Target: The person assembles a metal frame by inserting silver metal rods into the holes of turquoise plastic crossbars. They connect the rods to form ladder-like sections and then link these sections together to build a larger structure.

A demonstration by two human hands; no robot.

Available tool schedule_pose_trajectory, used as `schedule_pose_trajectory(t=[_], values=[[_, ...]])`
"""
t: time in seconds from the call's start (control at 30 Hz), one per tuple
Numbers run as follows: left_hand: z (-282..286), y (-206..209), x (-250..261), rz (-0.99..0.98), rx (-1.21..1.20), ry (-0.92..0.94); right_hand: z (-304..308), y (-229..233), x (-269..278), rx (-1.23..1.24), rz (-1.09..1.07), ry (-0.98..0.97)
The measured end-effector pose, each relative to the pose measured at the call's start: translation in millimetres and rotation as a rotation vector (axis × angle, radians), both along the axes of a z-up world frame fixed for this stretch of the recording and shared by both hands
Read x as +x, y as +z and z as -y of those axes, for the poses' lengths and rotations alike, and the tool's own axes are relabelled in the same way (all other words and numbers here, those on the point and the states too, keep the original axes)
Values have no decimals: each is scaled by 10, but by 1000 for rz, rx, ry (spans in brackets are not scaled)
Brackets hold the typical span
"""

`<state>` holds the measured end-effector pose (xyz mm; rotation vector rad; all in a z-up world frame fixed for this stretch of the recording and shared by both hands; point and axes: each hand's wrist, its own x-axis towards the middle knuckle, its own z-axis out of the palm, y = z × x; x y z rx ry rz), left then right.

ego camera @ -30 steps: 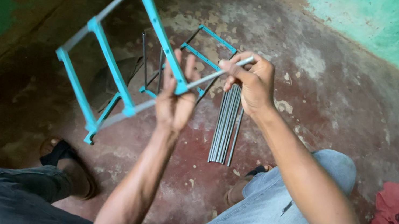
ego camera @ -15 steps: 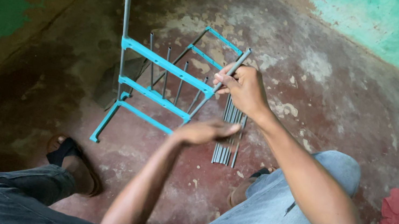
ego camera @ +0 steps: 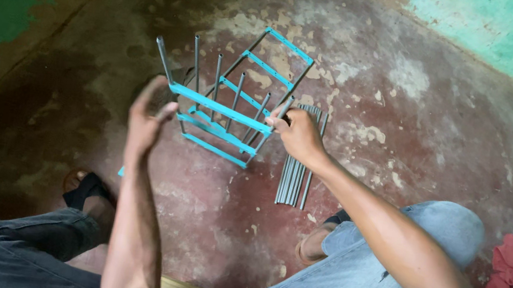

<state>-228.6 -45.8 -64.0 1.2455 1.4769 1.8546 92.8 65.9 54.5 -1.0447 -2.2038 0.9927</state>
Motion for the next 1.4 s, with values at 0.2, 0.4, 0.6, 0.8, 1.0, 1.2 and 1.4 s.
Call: schedule_pose_trajectory(t=[0.2, 0.4, 0.6, 0.8, 1.0, 1.2, 1.4], values=[[-74, 0, 211, -83, -166, 167, -3, -189, 63, 103, 5, -80], [-172, -149, 130, 33, -100, 39, 59, -213, 53, 59, 67, -140], [-166, -161, 40, 70, -175, -54, -68, -148, 127, 140, 67, -145], [-239, -208, 133, 99, -171, -147, -186, -300, 214, 69, 86, -207], [-208, -252, 32, 22, -264, -184, -186, -423, 237, 150, 57, -169], [-183, -208, 32, -52, -308, -160, -6, -100, 123, 192, 728, -65], [-158, -95, 43, -111, -227, -187, 430, 342, -458, 606, 318, 228]])
